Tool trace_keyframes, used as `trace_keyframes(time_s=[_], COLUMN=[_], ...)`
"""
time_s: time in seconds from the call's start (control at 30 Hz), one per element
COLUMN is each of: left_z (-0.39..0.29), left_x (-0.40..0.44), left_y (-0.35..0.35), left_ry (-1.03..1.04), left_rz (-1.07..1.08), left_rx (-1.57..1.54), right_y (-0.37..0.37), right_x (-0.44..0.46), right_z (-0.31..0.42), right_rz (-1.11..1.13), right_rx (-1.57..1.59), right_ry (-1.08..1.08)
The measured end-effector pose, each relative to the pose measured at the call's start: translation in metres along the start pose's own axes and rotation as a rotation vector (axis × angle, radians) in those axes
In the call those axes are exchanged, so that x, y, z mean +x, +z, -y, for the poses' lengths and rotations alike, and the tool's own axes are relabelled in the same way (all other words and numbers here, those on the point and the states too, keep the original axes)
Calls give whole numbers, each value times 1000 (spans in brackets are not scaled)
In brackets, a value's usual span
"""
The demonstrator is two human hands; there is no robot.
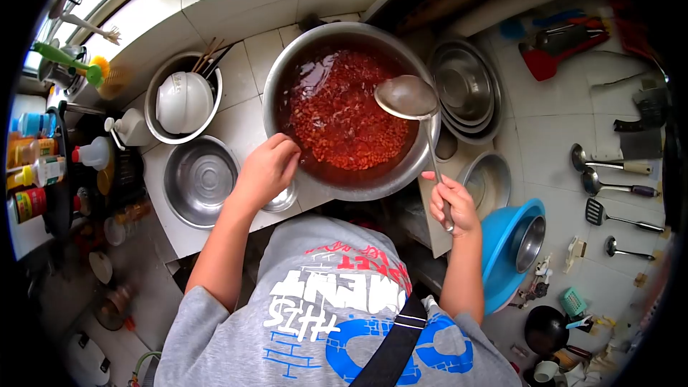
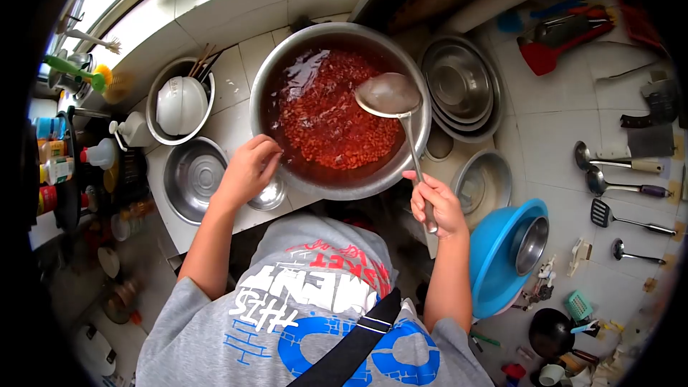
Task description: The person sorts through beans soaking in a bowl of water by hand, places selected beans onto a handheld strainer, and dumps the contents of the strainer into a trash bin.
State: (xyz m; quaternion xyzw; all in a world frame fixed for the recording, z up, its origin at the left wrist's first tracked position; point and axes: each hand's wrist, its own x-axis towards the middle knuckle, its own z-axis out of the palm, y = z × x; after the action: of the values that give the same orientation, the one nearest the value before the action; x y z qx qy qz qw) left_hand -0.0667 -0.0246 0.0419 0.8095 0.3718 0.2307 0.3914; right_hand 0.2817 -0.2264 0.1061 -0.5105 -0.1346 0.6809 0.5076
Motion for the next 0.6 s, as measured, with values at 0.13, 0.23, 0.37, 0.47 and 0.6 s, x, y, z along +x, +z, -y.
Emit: trace_keyframes(time_s=[0.13,0.23,0.37,0.47,0.6], left_z=[6,27,41,53,49], left_x=[28,53,115,152,183], left_y=[28,55,78,92,110], left_ry=[2,38,-194,-347,-530], left_rz=[177,180,100,114,107], left_rx=[159,417,581,536,432], right_y=[-7,-5,-4,-5,-15], right_x=[-2,-1,1,-2,-9], right_z=[-9,2,9,12,14], right_rz=[-19,-221,-259,-310,-357], right_rx=[-13,-276,-221,-158,-116], right_ry=[-97,10,-113,-190,-201])
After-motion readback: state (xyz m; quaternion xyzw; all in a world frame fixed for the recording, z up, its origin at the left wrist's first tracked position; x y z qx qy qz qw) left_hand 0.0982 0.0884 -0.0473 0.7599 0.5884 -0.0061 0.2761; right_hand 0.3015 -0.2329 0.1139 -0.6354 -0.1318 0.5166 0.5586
